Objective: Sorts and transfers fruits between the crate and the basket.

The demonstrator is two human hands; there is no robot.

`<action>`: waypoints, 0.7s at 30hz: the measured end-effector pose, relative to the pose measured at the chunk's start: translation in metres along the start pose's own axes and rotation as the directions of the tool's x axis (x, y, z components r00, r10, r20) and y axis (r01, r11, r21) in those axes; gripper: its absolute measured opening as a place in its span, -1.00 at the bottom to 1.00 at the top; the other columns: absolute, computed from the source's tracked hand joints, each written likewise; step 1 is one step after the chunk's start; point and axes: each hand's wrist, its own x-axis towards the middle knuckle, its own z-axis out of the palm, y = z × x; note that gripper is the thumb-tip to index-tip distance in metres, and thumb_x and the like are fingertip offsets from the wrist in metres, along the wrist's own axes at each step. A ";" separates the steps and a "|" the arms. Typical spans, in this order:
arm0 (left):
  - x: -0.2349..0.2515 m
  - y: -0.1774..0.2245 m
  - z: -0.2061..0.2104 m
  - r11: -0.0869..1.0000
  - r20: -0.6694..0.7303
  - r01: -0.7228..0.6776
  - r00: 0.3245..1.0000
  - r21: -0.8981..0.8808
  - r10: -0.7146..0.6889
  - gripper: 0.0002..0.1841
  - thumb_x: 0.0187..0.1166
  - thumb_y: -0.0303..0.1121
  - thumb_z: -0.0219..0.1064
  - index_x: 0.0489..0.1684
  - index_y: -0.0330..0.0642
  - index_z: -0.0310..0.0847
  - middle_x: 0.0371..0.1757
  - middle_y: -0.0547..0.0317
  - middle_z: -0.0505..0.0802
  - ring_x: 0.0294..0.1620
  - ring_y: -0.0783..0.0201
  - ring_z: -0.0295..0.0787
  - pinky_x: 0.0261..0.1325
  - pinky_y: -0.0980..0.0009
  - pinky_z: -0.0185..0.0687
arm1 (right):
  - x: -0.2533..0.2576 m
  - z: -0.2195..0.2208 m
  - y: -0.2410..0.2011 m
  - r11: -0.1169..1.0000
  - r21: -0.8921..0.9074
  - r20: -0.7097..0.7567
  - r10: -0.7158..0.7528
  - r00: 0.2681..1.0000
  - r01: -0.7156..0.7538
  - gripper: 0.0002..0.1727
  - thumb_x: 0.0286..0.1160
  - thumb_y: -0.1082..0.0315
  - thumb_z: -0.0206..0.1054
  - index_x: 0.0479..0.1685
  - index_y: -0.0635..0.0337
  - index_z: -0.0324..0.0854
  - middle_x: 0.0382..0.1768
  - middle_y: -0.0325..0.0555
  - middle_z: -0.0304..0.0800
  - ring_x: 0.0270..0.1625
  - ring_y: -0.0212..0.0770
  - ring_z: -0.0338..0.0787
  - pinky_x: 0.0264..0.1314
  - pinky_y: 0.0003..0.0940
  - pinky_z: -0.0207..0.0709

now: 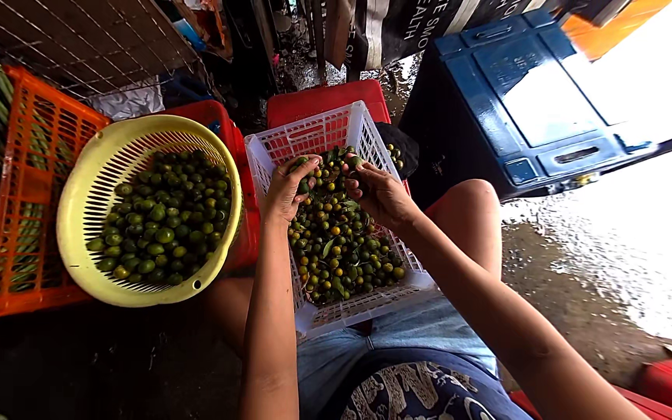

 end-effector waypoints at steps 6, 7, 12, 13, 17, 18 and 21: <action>-0.003 -0.009 0.020 0.965 0.181 -0.070 0.983 0.253 0.024 -0.84 0.65 -0.31 0.40 0.04 -0.11 0.80 -0.16 0.25 0.86 -0.58 0.54 0.49 -0.68 0.64 0.22 | -0.005 0.002 0.009 0.950 -0.313 -0.068 -0.031 0.997 0.008 -0.64 0.87 0.25 0.09 0.55 -0.07 0.31 -0.11 -0.21 0.71 -0.30 -0.43 0.70 -0.21 -0.55 0.62; -0.002 -0.010 0.023 0.964 0.180 -0.055 0.984 0.260 0.008 -0.84 0.64 -0.31 0.40 0.03 -0.11 0.81 -0.10 0.24 0.87 -0.50 0.53 0.56 -0.60 0.62 0.31 | -0.007 0.001 0.011 0.939 -0.345 -0.065 -0.039 0.997 0.014 -0.64 0.87 0.23 0.10 0.55 -0.12 0.30 -0.14 -0.23 0.72 -0.33 -0.43 0.69 -0.25 -0.56 0.62; 0.000 -0.012 0.027 0.992 0.113 0.105 0.987 0.063 -0.112 -0.88 0.67 -0.43 0.29 -0.06 -0.18 0.76 -0.38 0.21 0.79 -0.76 0.59 0.31 -0.80 0.69 0.06 | -0.002 -0.001 0.011 0.961 -0.271 -0.056 -0.071 0.996 0.053 -0.63 0.87 0.32 0.05 0.56 -0.08 0.25 -0.06 -0.18 0.67 -0.31 -0.40 0.67 -0.25 -0.53 0.60; -0.001 -0.012 0.028 0.989 0.102 0.131 0.985 0.074 -0.138 -0.87 0.68 -0.43 0.28 -0.05 -0.19 0.76 -0.38 0.21 0.80 -0.74 0.58 0.33 -0.78 0.68 0.07 | 0.000 -0.001 0.010 0.966 -0.249 -0.047 -0.081 0.996 0.067 -0.63 0.88 0.33 0.01 0.57 -0.03 0.24 -0.03 -0.17 0.64 -0.27 -0.38 0.67 -0.21 -0.50 0.61; 0.002 -0.012 0.030 0.978 0.039 0.178 0.982 0.109 -0.183 -0.83 0.71 -0.35 0.30 -0.03 -0.21 0.78 -0.40 0.20 0.81 -0.70 0.56 0.40 -0.73 0.67 0.14 | -0.005 0.001 0.003 0.966 -0.250 -0.035 -0.084 0.996 0.072 -0.63 0.92 0.22 -0.08 0.58 -0.04 0.32 0.03 -0.23 0.66 -0.23 -0.43 0.67 -0.17 -0.56 0.61; 0.003 -0.012 0.028 0.975 0.027 0.193 0.980 0.113 -0.197 -0.80 0.72 -0.30 0.30 0.03 -0.19 0.78 -0.33 0.19 0.83 -0.68 0.56 0.41 -0.72 0.67 0.16 | -0.004 0.001 0.002 0.977 -0.207 -0.044 -0.071 0.997 0.060 -0.61 0.93 0.21 -0.12 0.58 0.01 0.33 0.02 -0.21 0.67 -0.26 -0.40 0.67 -0.19 -0.53 0.60; 0.006 -0.011 0.023 0.976 0.050 0.210 0.976 0.052 -0.212 -0.67 0.79 -0.11 0.18 0.15 -0.06 0.81 -0.19 0.23 0.85 -0.67 0.56 0.41 -0.74 0.68 0.11 | 0.002 0.002 -0.002 1.000 -0.001 -0.118 -0.003 0.993 0.002 -0.56 0.90 0.10 -0.18 0.33 0.10 0.54 -0.10 -0.11 0.83 -0.39 -0.35 0.74 -0.35 -0.49 0.63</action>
